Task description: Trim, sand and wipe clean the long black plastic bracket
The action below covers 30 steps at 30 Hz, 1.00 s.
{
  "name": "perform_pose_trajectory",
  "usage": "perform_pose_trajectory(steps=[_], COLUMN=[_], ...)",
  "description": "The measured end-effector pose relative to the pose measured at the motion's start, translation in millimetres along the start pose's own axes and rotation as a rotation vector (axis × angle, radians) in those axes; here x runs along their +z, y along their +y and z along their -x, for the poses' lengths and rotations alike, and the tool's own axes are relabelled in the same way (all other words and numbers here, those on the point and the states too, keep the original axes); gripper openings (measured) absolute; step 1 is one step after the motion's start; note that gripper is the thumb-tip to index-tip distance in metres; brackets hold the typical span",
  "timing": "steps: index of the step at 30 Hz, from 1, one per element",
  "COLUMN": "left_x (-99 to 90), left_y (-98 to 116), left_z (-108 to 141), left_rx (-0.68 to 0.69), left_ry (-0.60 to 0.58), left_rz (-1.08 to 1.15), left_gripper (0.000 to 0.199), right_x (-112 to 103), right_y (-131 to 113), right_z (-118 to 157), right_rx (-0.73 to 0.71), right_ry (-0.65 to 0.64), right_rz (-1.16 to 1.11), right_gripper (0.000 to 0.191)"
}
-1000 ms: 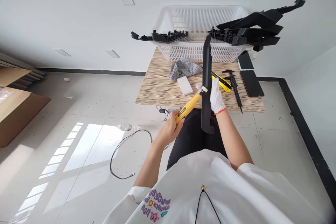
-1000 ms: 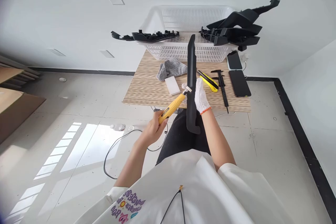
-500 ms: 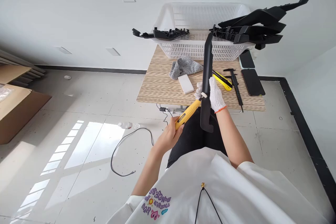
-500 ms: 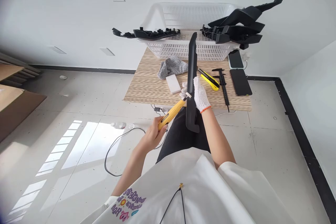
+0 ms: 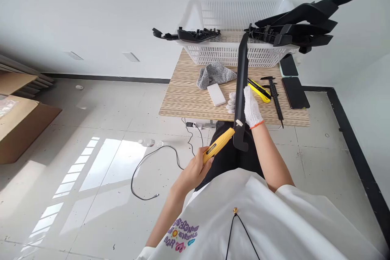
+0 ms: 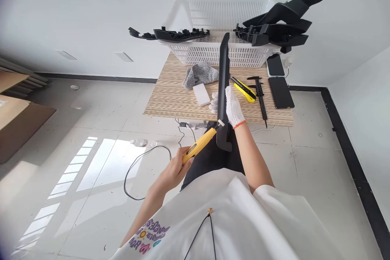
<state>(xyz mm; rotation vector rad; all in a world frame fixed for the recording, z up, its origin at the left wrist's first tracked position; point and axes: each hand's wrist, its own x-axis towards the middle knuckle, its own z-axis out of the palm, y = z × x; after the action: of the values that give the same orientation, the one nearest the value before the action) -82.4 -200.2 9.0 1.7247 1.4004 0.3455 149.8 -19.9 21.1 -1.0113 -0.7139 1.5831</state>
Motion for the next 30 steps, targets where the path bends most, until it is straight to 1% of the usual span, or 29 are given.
perform_pose_trajectory(steps=[4,8,11,20,24,30], left_x=[5.3,9.8,12.1,17.7,21.3,23.4], left_y=[-2.3,-4.0,-4.9,-15.5,-18.7,-12.8], left_z=[13.1,27.3,36.9,59.3,61.9,50.1], left_rx=[-0.026,-0.049,-0.081,-0.082,-0.09,-0.067], left_ry=[-0.039,-0.042,-0.056,-0.146,-0.135,-0.087], left_rz=[0.009,0.01,0.02,0.067,0.095,0.089], left_gripper=[0.036,0.035,0.034,0.031,0.03,0.031], right_x=[-0.5,0.6,1.4,0.9,2.8,3.5], right_y=[-0.4,-1.9,-1.9,0.2,-1.8,-3.4], right_z=[-0.1,0.5,0.9,-0.3,1.7,3.2], right_rx=[0.012,0.029,0.02,0.006,0.012,0.021], right_ry=[0.006,-0.015,-0.005,0.021,0.003,0.032], right_rz=[-0.009,-0.025,-0.008,-0.004,-0.01,0.011], right_gripper=[0.074,0.072,0.072,0.074,0.073,0.068])
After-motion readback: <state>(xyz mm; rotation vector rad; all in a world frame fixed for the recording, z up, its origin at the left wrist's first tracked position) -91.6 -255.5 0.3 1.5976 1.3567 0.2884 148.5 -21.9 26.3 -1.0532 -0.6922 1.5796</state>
